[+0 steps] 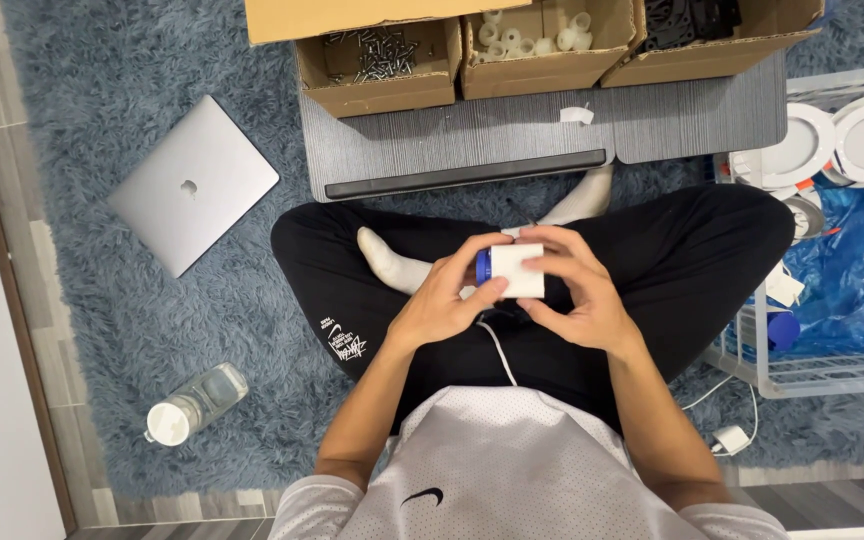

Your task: The person sits on the floor and uses a screwdriver to tighten screws on a blue electrical component. They then attach a black plastic piece and a white plastic piece to the blue component, securing them with the screwdriver.

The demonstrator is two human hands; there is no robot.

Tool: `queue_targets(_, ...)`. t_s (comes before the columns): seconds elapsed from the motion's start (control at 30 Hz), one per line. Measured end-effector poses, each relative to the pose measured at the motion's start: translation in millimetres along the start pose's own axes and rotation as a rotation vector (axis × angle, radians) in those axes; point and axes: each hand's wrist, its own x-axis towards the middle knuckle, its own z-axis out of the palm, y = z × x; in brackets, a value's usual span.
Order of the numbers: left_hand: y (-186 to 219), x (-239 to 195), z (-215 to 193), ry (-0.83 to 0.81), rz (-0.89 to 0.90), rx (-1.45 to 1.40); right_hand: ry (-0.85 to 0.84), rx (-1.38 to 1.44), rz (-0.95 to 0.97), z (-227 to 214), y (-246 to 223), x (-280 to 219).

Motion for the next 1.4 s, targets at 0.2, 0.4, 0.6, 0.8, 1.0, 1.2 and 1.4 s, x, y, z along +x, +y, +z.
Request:
queue_targets(0.2,2.2,-0.7,1.4,0.058,0.125,0.134,-0.008,0.104,0.253,-6.7,8.4,-6.2)
queue_targets(0.4,3.3,-1.3,2.3,0.073,0.155,0.171,0.022,0.177,0.311,-8.7,17.2,-12.2)
queue_targets(0.6,-2.6,0.0,3.4,0.084,0.087,0.130,0.016,0.101,0.122,-3.6,7.6,-3.8)
queue_targets(0.8,3.4,0.5,2.3,0.138,0.189,0.217,-0.012,0.120,0.218,-4.0,1.3,-2.4)
queue_targets(1.0,6.3,1.8,1.8,0.148,0.256,0.245,-0.030,0.120,0.301,-9.1,12.1,-5.2)
queue_targets(1.2,-9.5,-1.7,3.0,0.120,0.138,0.127,-0.009,0.157,0.159,-14.7,11.0,-6.9)
queue_targets(1.4,4.1,4.4,8.3,0.141,0.174,0.112,-0.063,0.154,0.207,-22.8,9.5,-17.7)
